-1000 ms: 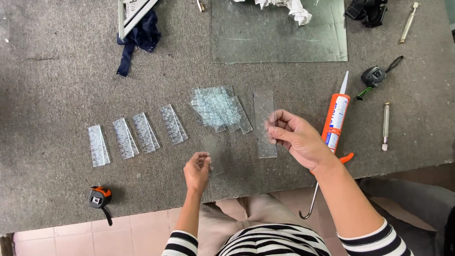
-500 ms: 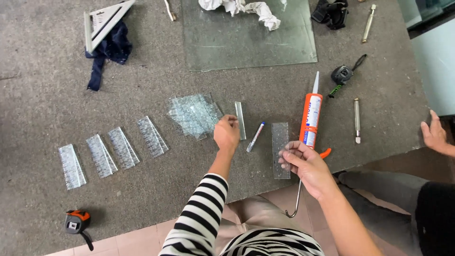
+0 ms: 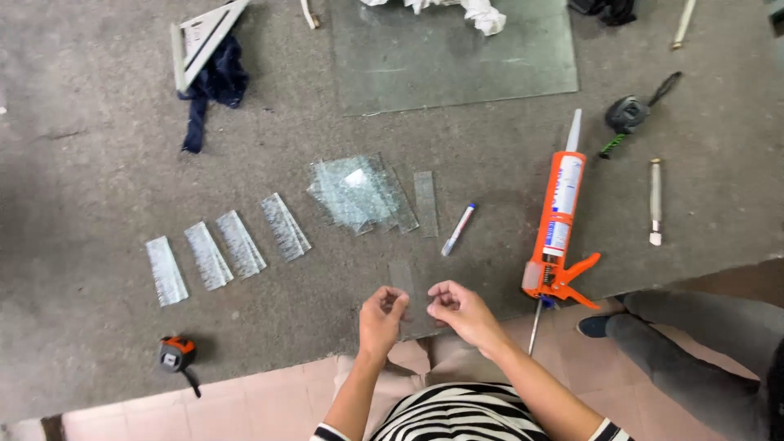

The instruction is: The person arranges small rectangular glass pieces on a workbench, measures and marks them with a tape measure and marker, and applies sealant using a caulking gun. They then press the pieces together to assemble them.

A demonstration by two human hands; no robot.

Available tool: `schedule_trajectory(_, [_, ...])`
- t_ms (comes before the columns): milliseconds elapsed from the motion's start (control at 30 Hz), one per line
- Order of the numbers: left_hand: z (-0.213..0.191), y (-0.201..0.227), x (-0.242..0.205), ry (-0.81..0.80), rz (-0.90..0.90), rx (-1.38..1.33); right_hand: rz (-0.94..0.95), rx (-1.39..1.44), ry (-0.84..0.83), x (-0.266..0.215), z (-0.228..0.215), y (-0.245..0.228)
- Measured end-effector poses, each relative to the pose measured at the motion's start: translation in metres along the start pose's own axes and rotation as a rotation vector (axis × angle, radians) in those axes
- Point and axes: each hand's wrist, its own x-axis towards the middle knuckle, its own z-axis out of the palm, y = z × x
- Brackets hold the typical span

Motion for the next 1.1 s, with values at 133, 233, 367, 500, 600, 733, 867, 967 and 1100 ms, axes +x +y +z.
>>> schedule_trajectory(133, [-0.067,-0.056,0.033,0.229,-0.026,0.211,-0.015,-0.210,0.042,0.036,-0.013,0.013])
schedule_trajectory(233, [-0.098,-0.056,0.029,0.324,-0.077,0.356,-0.166,-0.658,0.253,0.053,-0.031,-0.015])
schedule_trajectory(367, [-0.119,-0.060,0.022,0.333,-0.081,0.385,-0.324,-1.027,0.357,0.096,-0.053,-0.011])
schedule_trajectory(500, [-0.138,-0.058,0.007,0.312,-0.044,0.414,-0.280,-1.204,0.386,0.102,-0.052,-0.004])
schedule_trajectory(600, [-0.154,-0.036,-0.021,0.366,0.004,0.497,-0.237,-1.127,0.437,0.098,-0.047,-0.006])
schedule_trajectory(733, [-0.235,-0.083,-0.022,0.686,0.198,0.656,-0.189,-0.823,0.563,0.067,-0.043,-0.003])
schedule_trajectory(867, [-0.333,-0.139,-0.006,1.059,-0.061,0.801,-0.141,-0.268,0.549,0.021,-0.013,0.028])
schedule_trajectory(967, [-0.382,-0.186,0.017,0.967,-0.036,0.813,-0.135,-0.049,0.513,-0.013,0.022,0.069])
schedule_trajectory(1100, [-0.406,-0.213,0.026,0.828,0.232,0.631,-0.062,0.003,0.437,-0.048,0.088,0.124])
